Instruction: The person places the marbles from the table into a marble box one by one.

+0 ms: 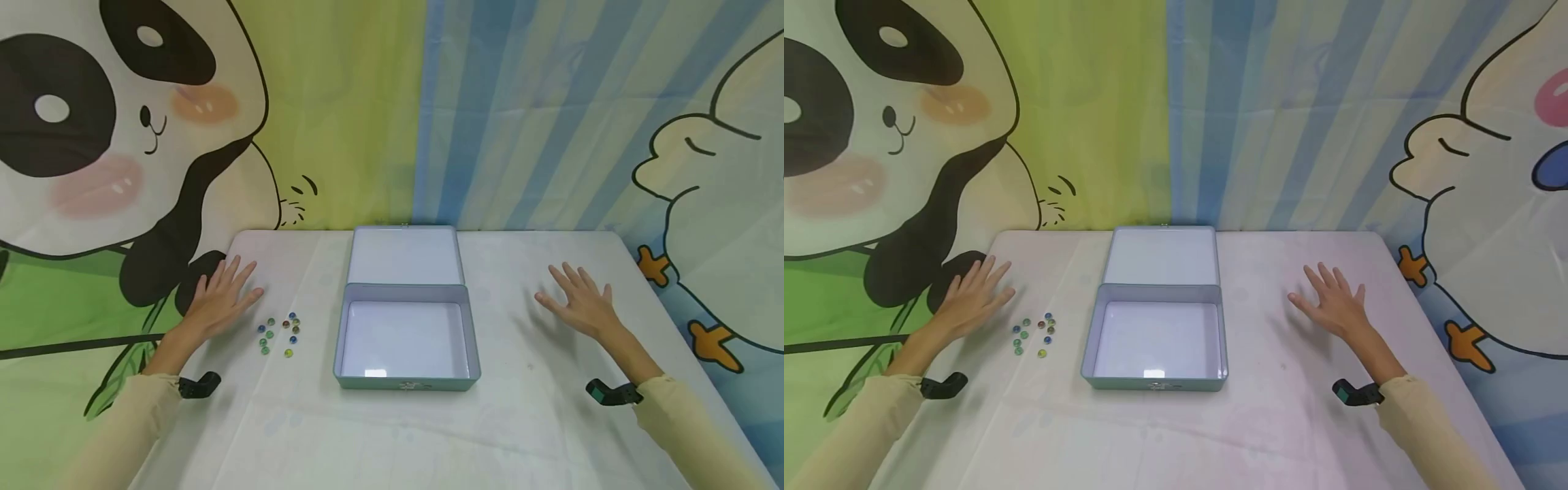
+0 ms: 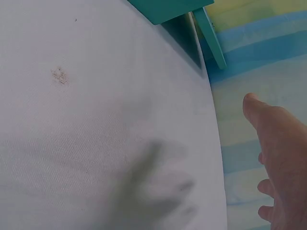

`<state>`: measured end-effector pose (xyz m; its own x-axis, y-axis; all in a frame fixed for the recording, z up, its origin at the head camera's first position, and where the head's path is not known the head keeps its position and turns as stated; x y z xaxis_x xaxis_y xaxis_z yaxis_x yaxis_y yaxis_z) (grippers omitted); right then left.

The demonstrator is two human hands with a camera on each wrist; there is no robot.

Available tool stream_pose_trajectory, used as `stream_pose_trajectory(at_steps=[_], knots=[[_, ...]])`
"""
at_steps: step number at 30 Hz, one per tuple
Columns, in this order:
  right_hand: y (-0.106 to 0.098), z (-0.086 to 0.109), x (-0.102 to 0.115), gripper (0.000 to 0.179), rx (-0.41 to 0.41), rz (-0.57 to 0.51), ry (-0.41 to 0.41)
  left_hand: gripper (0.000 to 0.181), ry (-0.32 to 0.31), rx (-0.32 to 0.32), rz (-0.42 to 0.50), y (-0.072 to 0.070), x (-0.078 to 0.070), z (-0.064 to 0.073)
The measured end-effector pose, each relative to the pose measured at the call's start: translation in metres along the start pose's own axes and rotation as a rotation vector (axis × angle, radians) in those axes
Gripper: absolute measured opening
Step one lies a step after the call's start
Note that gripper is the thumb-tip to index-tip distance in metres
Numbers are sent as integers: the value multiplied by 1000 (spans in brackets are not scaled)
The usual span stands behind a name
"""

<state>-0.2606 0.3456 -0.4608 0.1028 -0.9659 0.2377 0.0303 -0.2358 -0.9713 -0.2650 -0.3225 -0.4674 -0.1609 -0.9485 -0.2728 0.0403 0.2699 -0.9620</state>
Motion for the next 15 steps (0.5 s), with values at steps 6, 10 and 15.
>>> stream_pose_trajectory(at_steps=[6,10,15], knots=[[3,-1,7,85,-34,-14,-22,74,-10,7,72,8,0,3],[8,-2,13,84,-34,-39,-40,71,-12,15,133,13,-3,6],[13,0,18,82,-33,-47,-61,69,-6,18,171,15,-7,10]])
Point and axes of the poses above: each hand's wrist, its own z-axis away from the middle knuckle, its own y-axis out of the palm, x = y × z, the point moved 8 cm from there along -z, towards the middle knuckle, and after that the axes turned 3 degrees about -x, right-handed, at the moved point
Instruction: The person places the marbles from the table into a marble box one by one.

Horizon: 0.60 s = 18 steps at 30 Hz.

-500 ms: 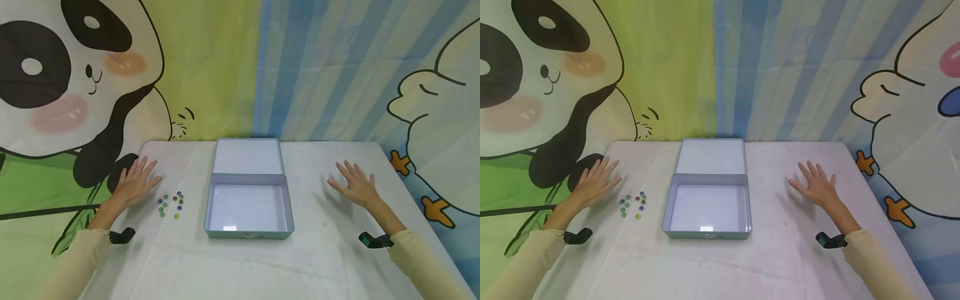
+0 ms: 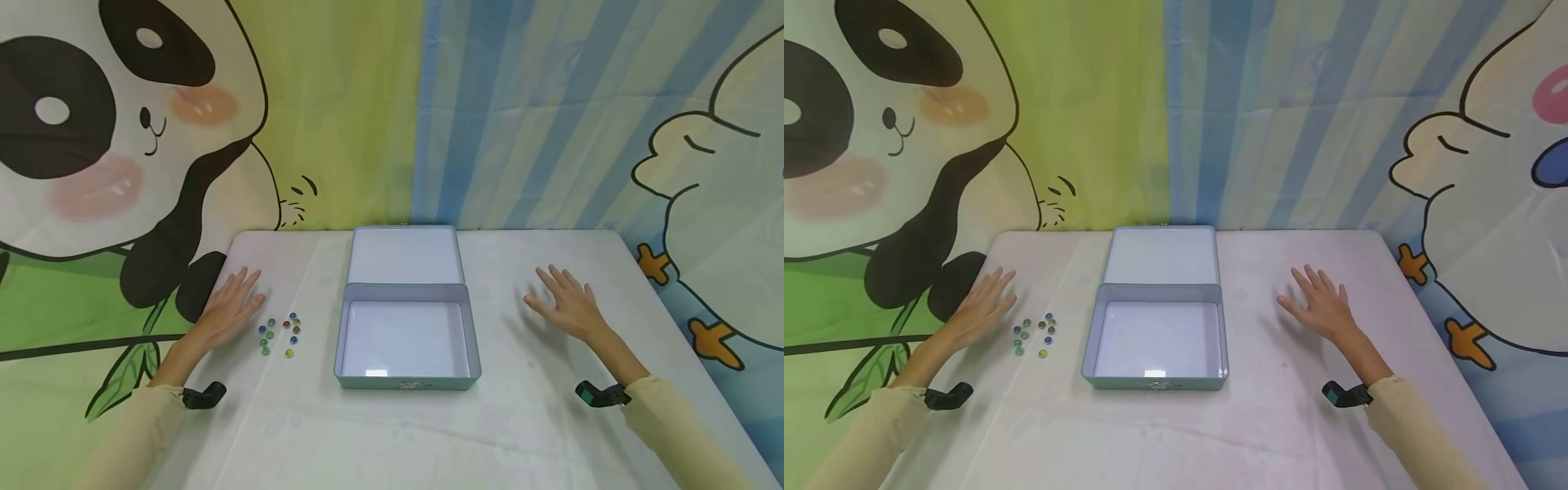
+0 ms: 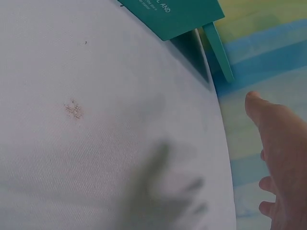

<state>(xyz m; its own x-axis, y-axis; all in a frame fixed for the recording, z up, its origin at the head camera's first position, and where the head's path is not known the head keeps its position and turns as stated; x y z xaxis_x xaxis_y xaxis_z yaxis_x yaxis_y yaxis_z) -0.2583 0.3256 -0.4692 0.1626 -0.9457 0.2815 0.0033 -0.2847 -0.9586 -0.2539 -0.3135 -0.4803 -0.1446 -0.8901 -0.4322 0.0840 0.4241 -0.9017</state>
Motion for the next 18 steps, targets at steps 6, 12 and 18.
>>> stream_pose_trajectory(at_steps=[6,12,18], knots=[[4,1,10,80,-10,-47,-38,66,7,-12,76,4,1,3],[14,-1,20,79,20,-74,-69,64,-18,4,140,9,4,7],[21,0,35,78,12,-87,-93,62,-23,-8,178,14,2,12]])
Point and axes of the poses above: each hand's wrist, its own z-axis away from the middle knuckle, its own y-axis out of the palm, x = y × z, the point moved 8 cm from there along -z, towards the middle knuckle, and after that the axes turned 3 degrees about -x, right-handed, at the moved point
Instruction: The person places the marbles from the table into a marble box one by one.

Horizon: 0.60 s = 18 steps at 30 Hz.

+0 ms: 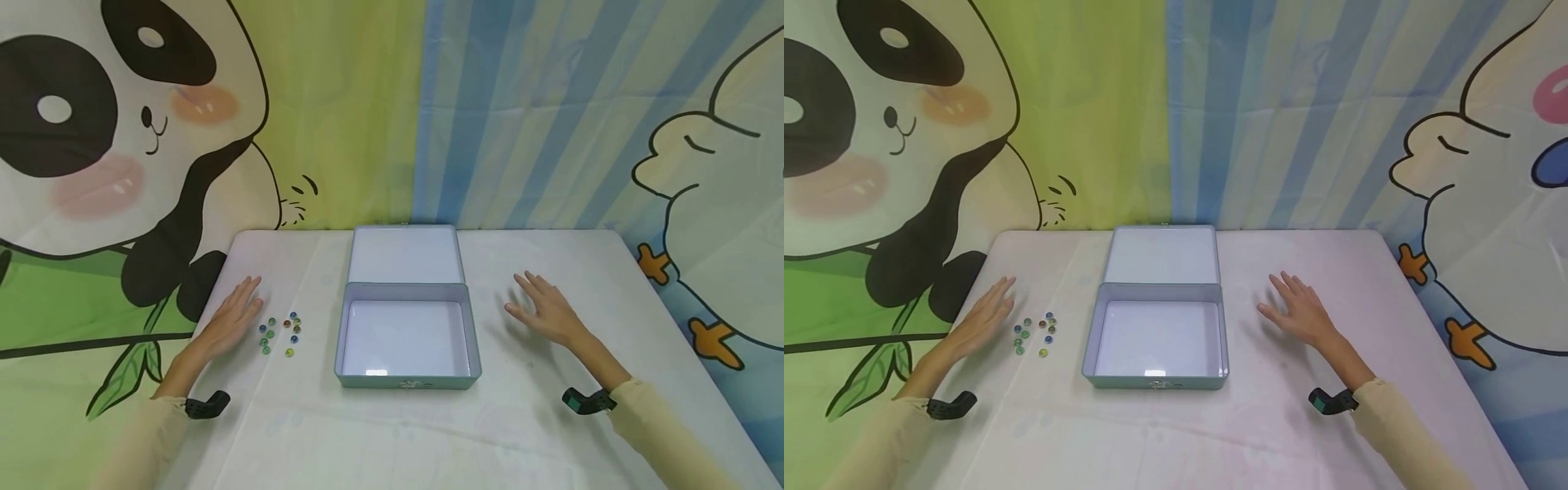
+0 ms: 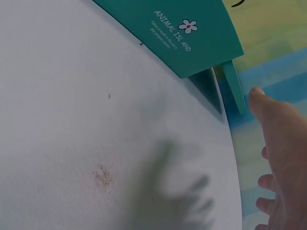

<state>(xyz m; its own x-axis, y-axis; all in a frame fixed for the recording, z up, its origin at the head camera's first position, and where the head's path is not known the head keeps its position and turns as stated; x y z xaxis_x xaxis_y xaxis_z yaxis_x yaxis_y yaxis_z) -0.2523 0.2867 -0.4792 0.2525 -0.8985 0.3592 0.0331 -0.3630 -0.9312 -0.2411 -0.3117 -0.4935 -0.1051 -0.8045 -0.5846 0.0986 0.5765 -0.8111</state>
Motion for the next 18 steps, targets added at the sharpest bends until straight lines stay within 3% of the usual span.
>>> stream_pose_trajectory(at_steps=[4,8,12,16,18], knots=[[7,1,8,77,7,-47,5,62,16,-12,43,1,-7,7],[16,3,21,71,2,-205,-8,60,34,-34,88,1,-14,15],[35,8,39,62,38,-529,-20,58,41,-74,134,0,-16,26],[57,16,58,60,143,-958,33,56,62,-127,187,-2,-16,38],[66,19,67,61,185,-1121,49,55,69,-154,216,-3,-15,45]])
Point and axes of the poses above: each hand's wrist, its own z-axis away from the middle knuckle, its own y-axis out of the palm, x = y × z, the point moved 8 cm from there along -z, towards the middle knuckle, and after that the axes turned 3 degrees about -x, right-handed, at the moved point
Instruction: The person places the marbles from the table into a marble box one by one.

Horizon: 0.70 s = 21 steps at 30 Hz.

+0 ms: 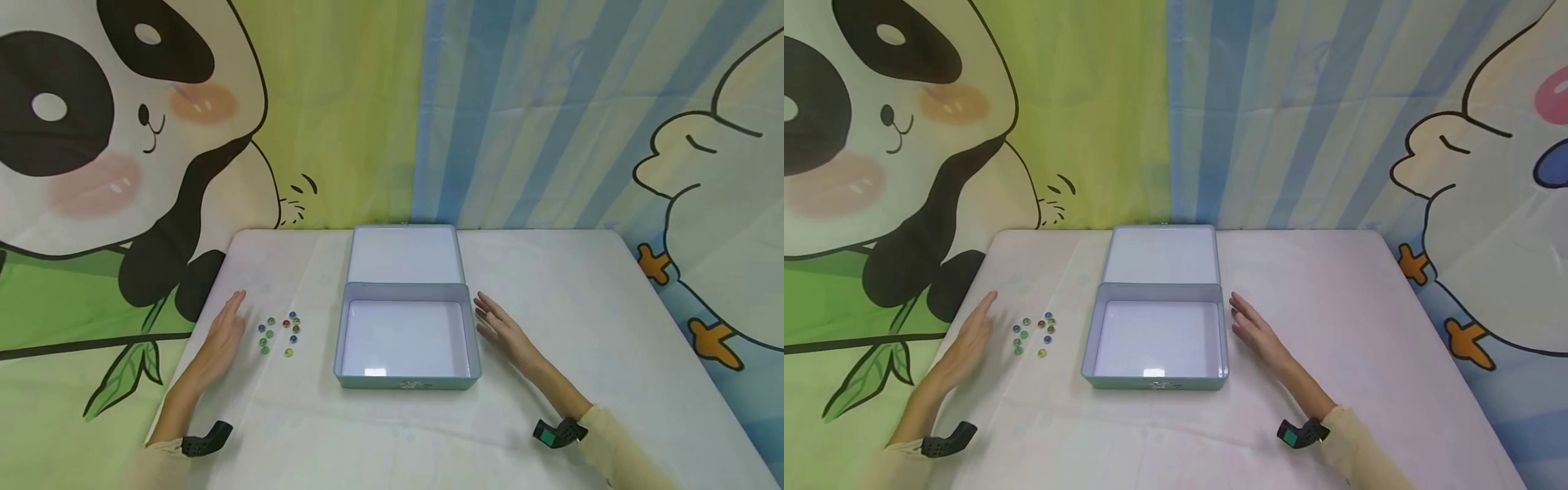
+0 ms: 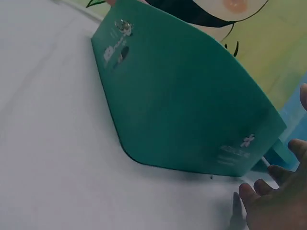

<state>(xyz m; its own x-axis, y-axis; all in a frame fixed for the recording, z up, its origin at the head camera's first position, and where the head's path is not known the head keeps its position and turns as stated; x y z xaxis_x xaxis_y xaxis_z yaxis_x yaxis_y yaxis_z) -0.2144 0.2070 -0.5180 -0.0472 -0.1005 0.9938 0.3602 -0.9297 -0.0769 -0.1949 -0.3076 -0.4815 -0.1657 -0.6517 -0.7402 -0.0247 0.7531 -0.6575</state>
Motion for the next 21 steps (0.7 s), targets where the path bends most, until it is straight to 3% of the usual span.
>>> stream_pose_trajectory(at_steps=[3,9,14,21], knots=[[14,0,-6,61,29,-151,5,54,-15,-47,36,-6,1,13],[26,4,-13,64,-6,-190,-7,56,-127,-87,94,-7,11,40],[26,8,-17,63,-73,-189,16,63,-161,-79,6,3,18,50],[25,9,-24,61,-142,-192,66,62,-161,-78,-113,19,18,48]])
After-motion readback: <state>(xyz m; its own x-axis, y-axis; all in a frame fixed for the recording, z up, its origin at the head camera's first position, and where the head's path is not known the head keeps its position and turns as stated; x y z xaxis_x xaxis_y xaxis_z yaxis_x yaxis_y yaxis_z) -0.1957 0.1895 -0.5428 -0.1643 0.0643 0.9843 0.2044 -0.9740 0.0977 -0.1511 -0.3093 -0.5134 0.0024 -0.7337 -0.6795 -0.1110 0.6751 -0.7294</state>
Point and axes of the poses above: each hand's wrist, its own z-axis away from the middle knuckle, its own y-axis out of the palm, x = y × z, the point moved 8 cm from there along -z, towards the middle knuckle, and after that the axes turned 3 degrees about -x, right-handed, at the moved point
